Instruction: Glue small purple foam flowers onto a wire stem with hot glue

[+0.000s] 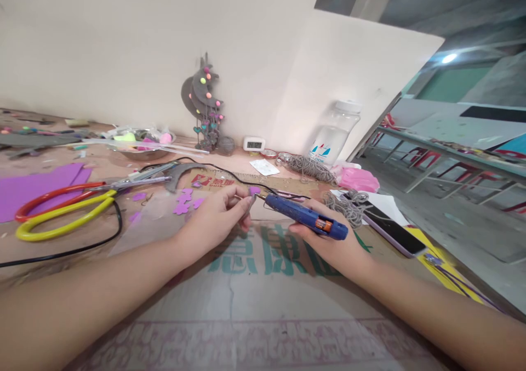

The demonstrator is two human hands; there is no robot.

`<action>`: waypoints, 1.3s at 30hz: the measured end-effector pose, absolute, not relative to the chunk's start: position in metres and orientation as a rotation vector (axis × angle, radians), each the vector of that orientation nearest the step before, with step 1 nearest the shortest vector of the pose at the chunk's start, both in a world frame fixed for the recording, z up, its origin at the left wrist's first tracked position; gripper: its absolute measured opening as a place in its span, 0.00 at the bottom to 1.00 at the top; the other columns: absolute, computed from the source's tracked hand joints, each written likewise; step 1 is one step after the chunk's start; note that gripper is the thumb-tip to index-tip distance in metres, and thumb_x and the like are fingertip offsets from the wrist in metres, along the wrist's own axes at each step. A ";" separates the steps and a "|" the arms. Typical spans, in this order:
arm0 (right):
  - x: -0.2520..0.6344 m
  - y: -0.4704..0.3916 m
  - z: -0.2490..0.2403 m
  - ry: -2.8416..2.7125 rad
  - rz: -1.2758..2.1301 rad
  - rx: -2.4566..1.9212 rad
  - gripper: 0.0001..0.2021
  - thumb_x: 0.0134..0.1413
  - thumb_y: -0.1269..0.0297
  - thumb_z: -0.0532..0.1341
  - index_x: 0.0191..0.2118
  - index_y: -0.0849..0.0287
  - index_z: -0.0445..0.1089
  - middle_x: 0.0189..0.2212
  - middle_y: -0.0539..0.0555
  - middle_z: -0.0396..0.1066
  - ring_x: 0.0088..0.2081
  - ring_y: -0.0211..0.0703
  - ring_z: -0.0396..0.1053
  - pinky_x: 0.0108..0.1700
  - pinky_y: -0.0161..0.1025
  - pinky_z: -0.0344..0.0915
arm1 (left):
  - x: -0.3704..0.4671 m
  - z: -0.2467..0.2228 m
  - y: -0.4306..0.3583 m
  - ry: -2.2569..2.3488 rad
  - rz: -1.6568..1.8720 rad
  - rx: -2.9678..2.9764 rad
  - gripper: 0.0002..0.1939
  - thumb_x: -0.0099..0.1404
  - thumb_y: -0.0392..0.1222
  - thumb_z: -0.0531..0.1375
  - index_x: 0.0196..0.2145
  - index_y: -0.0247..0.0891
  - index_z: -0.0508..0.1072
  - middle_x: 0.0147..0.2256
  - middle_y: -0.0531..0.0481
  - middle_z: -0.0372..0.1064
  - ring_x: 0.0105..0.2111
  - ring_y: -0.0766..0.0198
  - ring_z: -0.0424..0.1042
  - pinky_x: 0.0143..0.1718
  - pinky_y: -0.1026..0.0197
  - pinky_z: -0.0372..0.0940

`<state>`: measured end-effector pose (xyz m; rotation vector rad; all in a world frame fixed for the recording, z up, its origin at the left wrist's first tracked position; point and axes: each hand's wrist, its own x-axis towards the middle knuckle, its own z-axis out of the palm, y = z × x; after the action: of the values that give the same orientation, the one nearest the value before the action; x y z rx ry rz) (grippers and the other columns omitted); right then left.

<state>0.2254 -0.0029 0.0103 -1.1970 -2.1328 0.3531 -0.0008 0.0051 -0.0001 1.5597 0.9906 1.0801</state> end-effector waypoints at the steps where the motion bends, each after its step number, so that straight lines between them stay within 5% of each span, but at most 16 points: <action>1: 0.226 -0.003 0.010 -2.138 0.356 -1.203 0.10 0.51 0.56 0.61 0.34 0.58 0.65 0.29 0.52 0.68 0.31 0.42 0.66 0.33 0.37 0.61 | -0.001 0.000 0.005 0.992 1.078 1.563 0.10 0.63 0.47 0.52 0.30 0.38 0.62 0.20 0.56 0.66 0.21 0.69 0.68 0.25 0.67 0.64; 39: 0.230 0.000 0.006 -2.125 0.365 -1.208 0.12 0.51 0.55 0.61 0.35 0.58 0.65 0.31 0.52 0.69 0.32 0.42 0.67 0.35 0.37 0.63 | -0.002 -0.001 0.007 1.004 1.065 1.514 0.11 0.62 0.49 0.53 0.30 0.38 0.62 0.21 0.56 0.66 0.21 0.69 0.68 0.26 0.66 0.63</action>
<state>0.2296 -0.0002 0.0061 -1.2080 -2.1247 0.3648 -0.0016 0.0069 -0.0006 1.5143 1.0036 1.0647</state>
